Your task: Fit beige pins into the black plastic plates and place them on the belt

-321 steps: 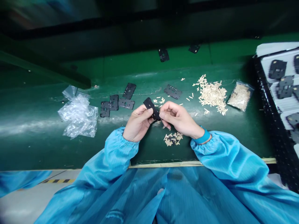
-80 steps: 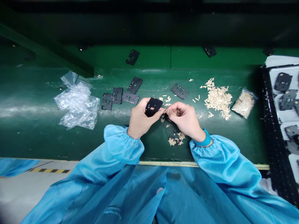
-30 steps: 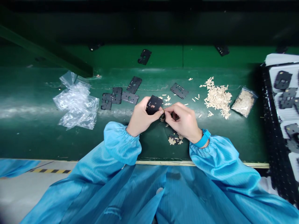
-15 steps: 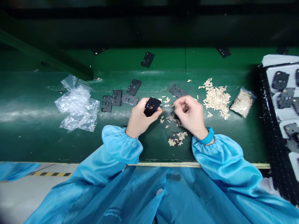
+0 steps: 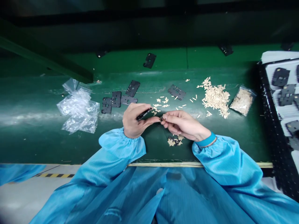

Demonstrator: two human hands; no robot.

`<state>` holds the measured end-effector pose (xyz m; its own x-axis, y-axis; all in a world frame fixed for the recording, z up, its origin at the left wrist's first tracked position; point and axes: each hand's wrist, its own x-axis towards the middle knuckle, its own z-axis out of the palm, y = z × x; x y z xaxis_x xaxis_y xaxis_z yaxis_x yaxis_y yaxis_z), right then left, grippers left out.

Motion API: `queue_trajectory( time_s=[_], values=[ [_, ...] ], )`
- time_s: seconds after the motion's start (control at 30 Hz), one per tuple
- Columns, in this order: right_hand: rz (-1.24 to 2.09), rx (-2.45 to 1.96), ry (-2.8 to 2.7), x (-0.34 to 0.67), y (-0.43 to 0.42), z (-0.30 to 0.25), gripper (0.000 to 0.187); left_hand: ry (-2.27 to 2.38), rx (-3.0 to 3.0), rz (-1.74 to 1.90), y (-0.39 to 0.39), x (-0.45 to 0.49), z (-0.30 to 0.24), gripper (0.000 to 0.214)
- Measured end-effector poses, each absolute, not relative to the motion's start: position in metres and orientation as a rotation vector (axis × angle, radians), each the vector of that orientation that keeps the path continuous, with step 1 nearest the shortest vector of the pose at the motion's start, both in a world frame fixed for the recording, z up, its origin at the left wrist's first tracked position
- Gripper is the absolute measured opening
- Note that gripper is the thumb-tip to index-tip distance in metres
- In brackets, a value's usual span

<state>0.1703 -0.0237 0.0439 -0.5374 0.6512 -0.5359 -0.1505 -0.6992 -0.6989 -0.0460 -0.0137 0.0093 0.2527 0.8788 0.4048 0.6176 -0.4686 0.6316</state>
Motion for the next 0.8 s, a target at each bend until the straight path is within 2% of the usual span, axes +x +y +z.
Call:
queue_trajectory(
  time_s=[0.2, 0.3, 0.4, 0.47, 0.6, 0.8],
  values=[
    [2.238, -1.068, -0.817, 0.170, -0.027, 0.044, 0.029, 1.407, 2.105, 0.995, -0.015, -0.045, 0.008, 0.059],
    [1.925, -1.174, -0.990, 0.168, -0.027, 0.041, 0.029, 1.367, 1.826, 1.033, -0.016, -0.039, 0.007, 0.060],
    [1.492, -1.346, -1.212, 0.165, -0.029, 0.034, 0.024, 1.299, 1.401, 0.941, -0.016, -0.031, 0.005, 0.046],
    [1.350, -1.418, -1.302, 0.163, -0.030, 0.030, 0.021, 1.223, 1.209, 0.844, -0.015, -0.026, 0.005, 0.041],
    [1.277, -1.485, -1.386, 0.162, -0.030, 0.023, 0.016, 1.194, 1.122, 0.835, -0.014, -0.023, 0.008, 0.027],
    [1.281, -1.507, -1.436, 0.158, -0.030, 0.020, 0.013, 1.313, 1.160, 0.963, -0.012, -0.026, 0.017, 0.021]
  ],
)
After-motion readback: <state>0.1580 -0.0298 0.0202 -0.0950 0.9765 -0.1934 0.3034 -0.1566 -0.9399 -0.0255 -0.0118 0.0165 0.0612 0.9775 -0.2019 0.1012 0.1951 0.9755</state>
